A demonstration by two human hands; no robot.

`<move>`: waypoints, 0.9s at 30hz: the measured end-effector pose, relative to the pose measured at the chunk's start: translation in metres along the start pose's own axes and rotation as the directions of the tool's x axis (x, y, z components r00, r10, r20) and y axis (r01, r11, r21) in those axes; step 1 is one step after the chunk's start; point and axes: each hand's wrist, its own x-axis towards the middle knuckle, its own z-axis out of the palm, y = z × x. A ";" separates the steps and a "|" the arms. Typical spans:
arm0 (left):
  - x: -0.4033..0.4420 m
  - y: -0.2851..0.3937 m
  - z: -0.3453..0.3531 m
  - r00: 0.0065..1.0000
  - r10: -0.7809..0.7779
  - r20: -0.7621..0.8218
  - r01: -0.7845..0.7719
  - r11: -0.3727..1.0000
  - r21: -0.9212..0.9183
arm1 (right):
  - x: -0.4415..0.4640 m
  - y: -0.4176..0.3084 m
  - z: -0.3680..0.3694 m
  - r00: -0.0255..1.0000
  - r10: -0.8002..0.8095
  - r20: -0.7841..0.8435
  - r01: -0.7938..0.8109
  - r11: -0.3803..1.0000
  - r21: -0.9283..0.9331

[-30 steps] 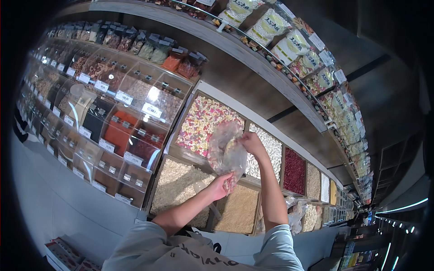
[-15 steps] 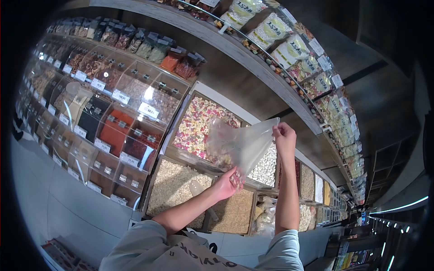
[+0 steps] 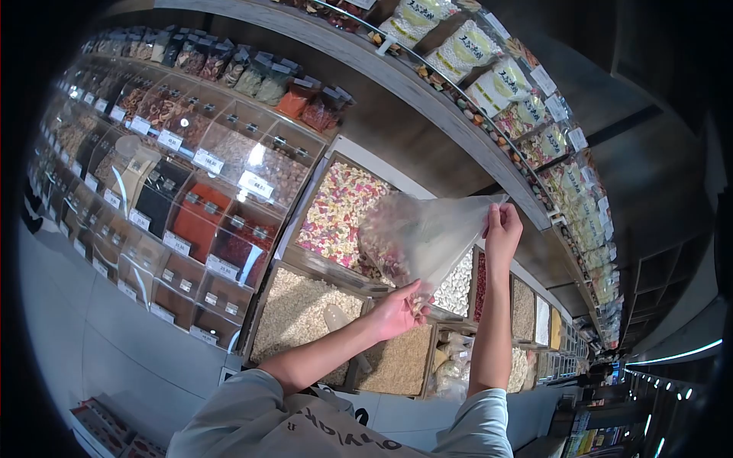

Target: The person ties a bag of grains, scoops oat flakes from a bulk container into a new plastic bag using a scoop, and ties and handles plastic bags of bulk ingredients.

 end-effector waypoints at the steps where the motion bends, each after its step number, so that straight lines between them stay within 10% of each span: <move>1: -0.002 0.000 0.006 1.000 0.011 -0.007 -0.011 1.000 0.007 | 0.002 0.001 0.000 1.000 -0.003 0.001 0.003 1.000 0.025; 17: -0.008 0.014 0.023 0.994 0.076 0.078 -0.086 0.987 0.135 | -0.056 0.009 -0.011 0.964 -0.083 0.254 0.112 0.988 -0.103; 19: -0.010 0.015 0.024 0.993 0.091 0.071 -0.099 0.988 0.119 | -0.073 -0.016 -0.007 0.795 -0.432 0.426 0.557 0.798 -0.230; 21: -0.010 0.016 0.027 0.993 0.100 0.064 -0.107 0.989 0.105 | -0.087 -0.020 -0.009 0.663 -0.381 0.644 0.658 0.707 -0.259; 27: 0.001 0.017 0.015 0.990 0.139 0.026 -0.140 0.989 0.042 | -0.115 -0.008 0.007 0.660 -0.266 0.702 0.564 0.793 -0.230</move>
